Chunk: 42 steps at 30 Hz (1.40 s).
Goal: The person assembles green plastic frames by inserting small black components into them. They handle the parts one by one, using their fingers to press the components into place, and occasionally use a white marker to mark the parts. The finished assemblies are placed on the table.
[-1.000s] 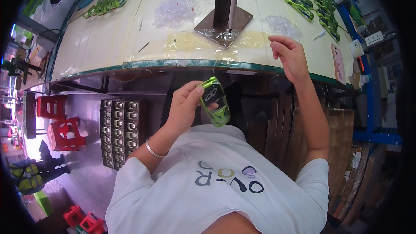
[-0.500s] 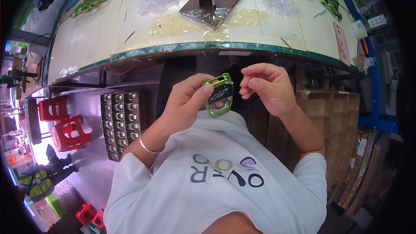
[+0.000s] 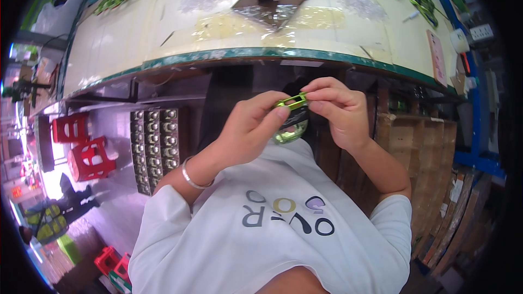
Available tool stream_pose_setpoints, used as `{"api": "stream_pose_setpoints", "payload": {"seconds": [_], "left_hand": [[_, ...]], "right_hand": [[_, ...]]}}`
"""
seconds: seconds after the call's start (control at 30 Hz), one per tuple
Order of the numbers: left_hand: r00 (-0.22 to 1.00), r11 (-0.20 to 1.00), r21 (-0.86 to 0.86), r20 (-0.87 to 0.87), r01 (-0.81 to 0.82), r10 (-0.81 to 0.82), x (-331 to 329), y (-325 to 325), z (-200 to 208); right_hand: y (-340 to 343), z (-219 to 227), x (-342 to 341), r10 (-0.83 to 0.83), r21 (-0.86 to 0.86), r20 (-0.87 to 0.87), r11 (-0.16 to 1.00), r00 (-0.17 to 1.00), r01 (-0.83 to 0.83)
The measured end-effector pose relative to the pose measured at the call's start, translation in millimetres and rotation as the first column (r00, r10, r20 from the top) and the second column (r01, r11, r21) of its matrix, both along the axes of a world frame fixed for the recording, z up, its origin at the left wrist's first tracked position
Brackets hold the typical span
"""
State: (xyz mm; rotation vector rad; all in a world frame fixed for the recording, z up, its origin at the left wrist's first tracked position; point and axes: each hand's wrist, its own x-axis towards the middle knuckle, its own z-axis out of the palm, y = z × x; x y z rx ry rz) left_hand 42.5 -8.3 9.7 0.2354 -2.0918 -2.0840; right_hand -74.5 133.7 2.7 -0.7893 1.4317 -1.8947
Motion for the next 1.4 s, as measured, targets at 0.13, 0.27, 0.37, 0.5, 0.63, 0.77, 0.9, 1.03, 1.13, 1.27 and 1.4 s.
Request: {"api": "stream_pose_setpoints", "payload": {"seconds": [0.13, 0.27, 0.37, 0.5, 0.63, 0.77, 0.9, 1.03, 1.13, 1.27, 1.4], "left_hand": [[1.000, 0.990, -0.144, 0.025, 0.010, -0.007, -3, 1, 8], [0.999, 0.999, -0.031, -0.013, -0.032, 0.032, -1, 10, 7], [0.998, 0.992, -0.107, 0.001, -0.062, 0.062, 1, 4, 7], [0.999, 0.999, -0.049, 0.044, -0.014, 0.016, -1, 1, 12], [0.996, 0.934, 0.349, 0.048, -0.081, 0.068, 5, 1, 14], [0.997, 0.920, 0.385, 0.050, -0.070, 0.055, 2, 3, 16], [0.999, 0.943, 0.329, 0.027, -0.050, 0.043, 1, 7, 7], [0.999, 0.853, 0.520, 0.038, -0.041, 0.025, 1, 5, 8], [1.000, 0.814, 0.581, 0.006, 0.013, -0.020, -2, 1, 7], [1.000, 0.778, 0.627, 0.004, -0.023, 0.027, -3, 6, 6], [0.997, 0.858, 0.509, -0.051, 0.068, -0.049, -1, -4, 6]], "right_hand": [[-2, -4, 1, -0.005, 0.014, -0.116, 1.000, 0.993, 0.007], [-1, -5, -3, 0.029, 0.008, -0.187, 1.000, 0.982, -0.028], [-3, -6, 0, -0.123, -0.014, -0.659, 0.988, 0.742, 0.151], [0, -10, 1, -0.187, -0.076, -0.767, 0.976, 0.614, 0.203], [-11, -16, 3, -0.136, -0.127, -0.883, 0.991, 0.450, 0.050], [-4, -15, 21, 0.052, 0.110, -0.794, 0.992, 0.606, 0.059], [-5, -23, 23, -0.051, 0.032, -0.827, 0.990, 0.560, 0.138], [-4, -20, 15, 0.050, 0.111, -0.772, 0.992, 0.633, 0.057], [-4, -18, 13, 0.055, 0.169, -0.759, 0.979, 0.649, 0.115], [-8, -15, 12, -0.023, 0.063, -0.926, 0.975, 0.377, 0.215], [-8, -14, 11, -0.029, 0.033, -0.955, 0.979, 0.296, 0.202]]}}
